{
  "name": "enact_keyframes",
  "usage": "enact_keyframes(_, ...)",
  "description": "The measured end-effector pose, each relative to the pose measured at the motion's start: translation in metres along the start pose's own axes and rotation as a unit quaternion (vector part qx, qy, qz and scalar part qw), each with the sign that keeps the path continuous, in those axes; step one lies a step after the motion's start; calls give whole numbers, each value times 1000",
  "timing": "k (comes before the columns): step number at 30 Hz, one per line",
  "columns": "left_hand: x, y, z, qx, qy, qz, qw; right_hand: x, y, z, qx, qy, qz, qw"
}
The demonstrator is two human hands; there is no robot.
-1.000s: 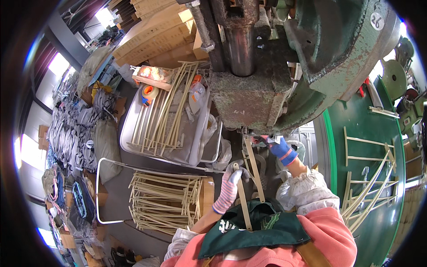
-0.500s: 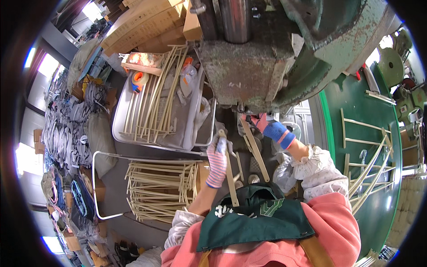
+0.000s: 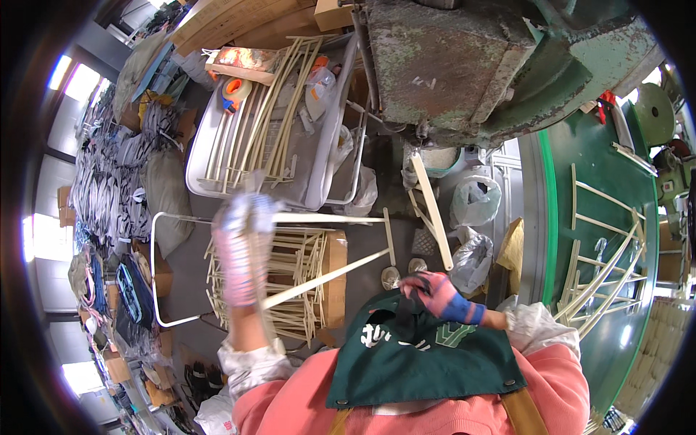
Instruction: The person repeatedly picks up thin wooden sticks, aligns them under a press machine, and secures them into rectangular frames. The person then places the completed frames into a nearby bin. The process is repeated continuously throughout the clip.
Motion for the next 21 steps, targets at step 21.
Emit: enact_keyframes(21,-11,51,-23,-488,-512,121,697,-58,-45,-14,202,-84,-100,971)
Point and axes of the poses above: each hand's wrist, its own y-axis away from the middle knuckle, its own x-axis out of the back of the hand, z = x × y, the point moved 3 cm from there along -y, towards the middle knuckle, and after that the axes turned 12 degrees about z, right-handed, at the moved point
